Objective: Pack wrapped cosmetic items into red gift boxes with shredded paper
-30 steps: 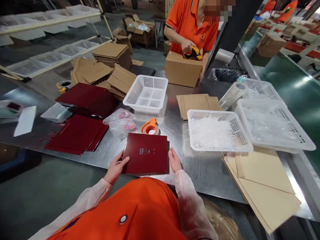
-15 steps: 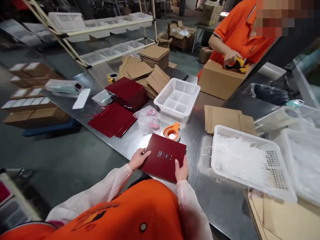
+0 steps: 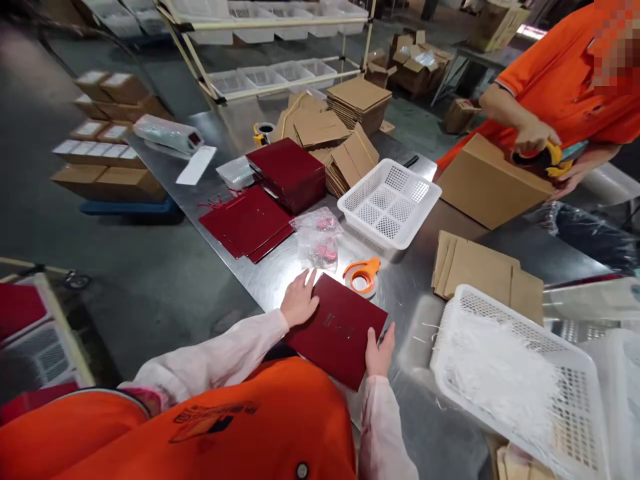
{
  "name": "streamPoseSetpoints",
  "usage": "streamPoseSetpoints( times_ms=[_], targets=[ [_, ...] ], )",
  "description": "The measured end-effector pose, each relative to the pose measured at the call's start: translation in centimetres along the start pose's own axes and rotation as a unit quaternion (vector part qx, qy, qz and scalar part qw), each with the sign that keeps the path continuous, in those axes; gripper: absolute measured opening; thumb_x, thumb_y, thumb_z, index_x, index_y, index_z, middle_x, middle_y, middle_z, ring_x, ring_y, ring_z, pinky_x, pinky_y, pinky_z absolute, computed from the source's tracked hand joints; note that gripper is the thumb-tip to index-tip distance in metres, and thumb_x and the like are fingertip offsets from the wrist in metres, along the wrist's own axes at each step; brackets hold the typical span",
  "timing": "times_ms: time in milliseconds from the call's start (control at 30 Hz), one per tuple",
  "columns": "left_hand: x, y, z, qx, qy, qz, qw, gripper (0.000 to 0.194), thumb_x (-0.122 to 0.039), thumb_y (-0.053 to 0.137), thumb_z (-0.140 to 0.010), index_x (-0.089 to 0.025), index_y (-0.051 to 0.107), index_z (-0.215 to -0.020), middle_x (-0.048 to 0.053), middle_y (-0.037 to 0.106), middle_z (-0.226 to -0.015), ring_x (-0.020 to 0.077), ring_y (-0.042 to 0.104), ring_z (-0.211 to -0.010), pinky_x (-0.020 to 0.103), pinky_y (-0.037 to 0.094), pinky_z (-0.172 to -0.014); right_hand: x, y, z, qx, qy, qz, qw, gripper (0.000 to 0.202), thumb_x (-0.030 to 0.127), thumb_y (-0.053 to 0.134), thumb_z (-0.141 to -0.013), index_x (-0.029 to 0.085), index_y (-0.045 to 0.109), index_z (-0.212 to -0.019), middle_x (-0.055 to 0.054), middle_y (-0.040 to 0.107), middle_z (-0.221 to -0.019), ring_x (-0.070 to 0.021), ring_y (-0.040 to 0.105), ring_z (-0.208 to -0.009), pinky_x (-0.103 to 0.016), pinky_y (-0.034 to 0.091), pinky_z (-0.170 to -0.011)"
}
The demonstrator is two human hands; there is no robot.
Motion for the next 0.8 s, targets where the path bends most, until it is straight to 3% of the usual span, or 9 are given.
streamPoseSetpoints(
  times_ms=[67,133,233,333,433,567,800],
  targets=[
    [-1.4,0.0,-0.9,-0.006,0.066,-0.014,0.998,0.064,-0.033,0.051,-0.094,-0.018,0.036,-0.154,0.017,0.033,-0.161,0.0357,0.035,-0.146,0.05,0.034,-0.116,1.2,0.4,-1.3,-0.001,-0.002,0.031,1.0,0.094,0.069,0.037,-0.082,0.004,0.034,-0.151,-0.022,0.037,-0.157,-0.0321,0.033,-0.147,-0.049,0.025,-0.121],
    [-1.6,0.6,-1.5,0.027,0.075,0.008,0.997,0.062,-0.036,0.044,-0.098,-0.018,0.032,-0.156,0.016,0.03,-0.163,0.0319,0.044,-0.141,0.044,0.041,-0.112,2.1,1.0,-2.0,0.007,-0.016,0.051,0.999,0.092,0.069,0.03,-0.085,0.003,0.035,-0.149,-0.023,0.037,-0.156,-0.0318,0.032,-0.147,-0.049,0.024,-0.121],
    [-0.7,1.4,-1.9,0.044,0.061,0.045,0.996,0.061,-0.036,0.042,-0.099,-0.018,0.031,-0.156,0.015,0.033,-0.161,0.0296,0.048,-0.138,0.041,0.044,-0.11,2.2,1.6,-2.1,0.004,-0.013,0.059,0.998,0.091,0.071,0.032,-0.084,0.005,0.037,-0.148,-0.024,0.041,-0.153,-0.0336,0.038,-0.144,-0.05,0.031,-0.117],
    [0.3,2.0,-2.1,0.044,0.035,0.07,0.996,0.064,-0.039,0.041,-0.099,-0.016,0.026,-0.157,0.016,0.045,-0.154,0.0292,0.05,-0.136,0.041,0.043,-0.111,1.5,1.5,-1.8,-0.014,0.039,0.049,0.998,0.099,0.075,0.038,-0.08,0.005,0.032,-0.149,-0.025,0.043,-0.151,-0.0352,0.044,-0.139,-0.048,0.038,-0.113],
    [1.1,2.5,-2.4,0.058,-0.019,0.061,0.996,0.067,-0.041,0.037,-0.1,-0.007,0.024,-0.156,0.023,0.055,-0.142,0.0325,0.057,-0.127,0.044,0.045,-0.106,1.0,1.4,-1.7,-0.002,0.086,0.051,0.995,0.095,0.078,0.036,-0.08,0.004,0.047,-0.138,-0.026,0.057,-0.136,-0.0372,0.055,-0.128,-0.048,0.043,-0.107],
    [1.3,3.1,-2.2,0.04,-0.005,0.023,0.999,0.063,-0.039,0.042,-0.098,-0.007,0.034,-0.152,0.022,0.056,-0.139,0.0348,0.052,-0.13,0.045,0.042,-0.108,1.1,1.3,-1.5,-0.009,0.099,0.088,0.991,0.088,0.081,0.031,-0.079,0.007,0.061,-0.115,-0.027,0.067,-0.117,-0.042,0.061,-0.116,-0.054,0.046,-0.1],
    [1.7,3.5,-2.4,0.07,-0.033,0.012,0.997,0.066,-0.042,0.04,-0.099,-0.006,0.031,-0.153,0.024,0.056,-0.138,0.0376,0.057,-0.122,0.046,0.047,-0.1,1.6,1.6,-1.6,-0.023,0.087,0.09,0.992,0.075,0.076,0.037,-0.082,0.012,0.061,-0.111,-0.023,0.069,-0.113,-0.0389,0.064,-0.111,-0.052,0.048,-0.097]
  ],
)
Point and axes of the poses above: each hand's wrist, its own z-axis away from the middle knuckle, its own y-axis out of the palm, x = y × z, the point moved 4 cm from there along -z, towards the middle knuckle
